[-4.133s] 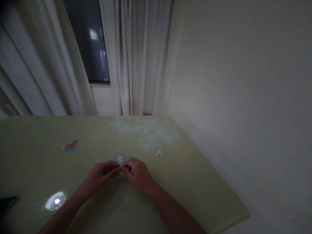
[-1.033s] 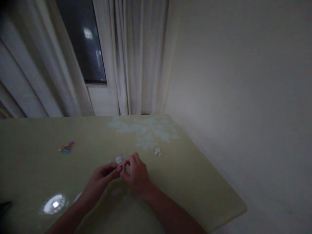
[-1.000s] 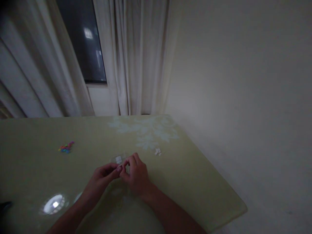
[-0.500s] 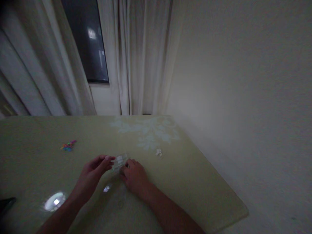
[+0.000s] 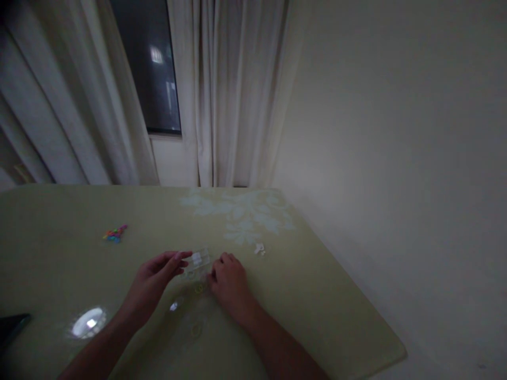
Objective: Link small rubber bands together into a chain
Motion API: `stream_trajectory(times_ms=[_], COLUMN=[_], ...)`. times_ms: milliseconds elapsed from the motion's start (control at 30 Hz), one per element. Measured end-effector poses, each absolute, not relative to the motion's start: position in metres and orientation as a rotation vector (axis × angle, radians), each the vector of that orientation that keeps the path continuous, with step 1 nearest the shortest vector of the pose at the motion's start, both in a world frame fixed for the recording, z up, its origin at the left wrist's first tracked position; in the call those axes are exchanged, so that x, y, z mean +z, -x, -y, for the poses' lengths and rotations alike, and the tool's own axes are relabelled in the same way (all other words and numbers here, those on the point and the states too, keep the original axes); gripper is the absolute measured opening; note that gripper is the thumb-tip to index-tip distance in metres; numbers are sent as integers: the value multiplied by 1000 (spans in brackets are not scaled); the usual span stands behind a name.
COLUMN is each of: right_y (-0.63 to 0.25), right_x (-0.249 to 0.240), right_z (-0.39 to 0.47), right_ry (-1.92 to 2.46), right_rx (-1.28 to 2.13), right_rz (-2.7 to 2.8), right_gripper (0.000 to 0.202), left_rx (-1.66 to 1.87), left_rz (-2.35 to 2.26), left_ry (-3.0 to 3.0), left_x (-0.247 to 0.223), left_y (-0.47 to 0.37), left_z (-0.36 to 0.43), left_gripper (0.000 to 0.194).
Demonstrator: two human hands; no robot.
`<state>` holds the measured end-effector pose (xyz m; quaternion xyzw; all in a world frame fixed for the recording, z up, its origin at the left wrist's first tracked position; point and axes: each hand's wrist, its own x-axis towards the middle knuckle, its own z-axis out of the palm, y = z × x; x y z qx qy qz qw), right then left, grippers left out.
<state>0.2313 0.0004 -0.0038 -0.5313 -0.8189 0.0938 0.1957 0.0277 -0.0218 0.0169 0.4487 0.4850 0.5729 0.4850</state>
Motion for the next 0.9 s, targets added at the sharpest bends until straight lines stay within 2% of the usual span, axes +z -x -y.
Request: stream_trajectory(times_ms=[67, 167, 233, 367, 633, 900], right_y=[-234, -233, -230, -224, -225, -226], right_x=[-3, -3, -6, -14, -22, 10], right_z=[-1, -2, -2, -4, -3, -3], right_ry=[1469, 1369, 1338, 1356, 1382, 1047], right_rx=[332, 445, 469, 427, 340, 605], right_rz=[2272, 2248, 2232, 2233, 2310, 1849], right_gripper=[3, 12, 10, 2, 6, 16], left_rx=[1393, 1376, 1371, 1367, 1313, 1210], left_rz=[-1188, -1191, -1187, -1189, -1235, -1238], left_ry=[-1103, -1119, -1115, -1108, -1198, -1202], left_x=[18, 20, 20, 19, 20, 19], left_y=[-28, -30, -31, -31, -32, -39], left_z=[22, 23, 23, 23, 23, 25], left_gripper=[39, 38, 36, 36, 36, 34])
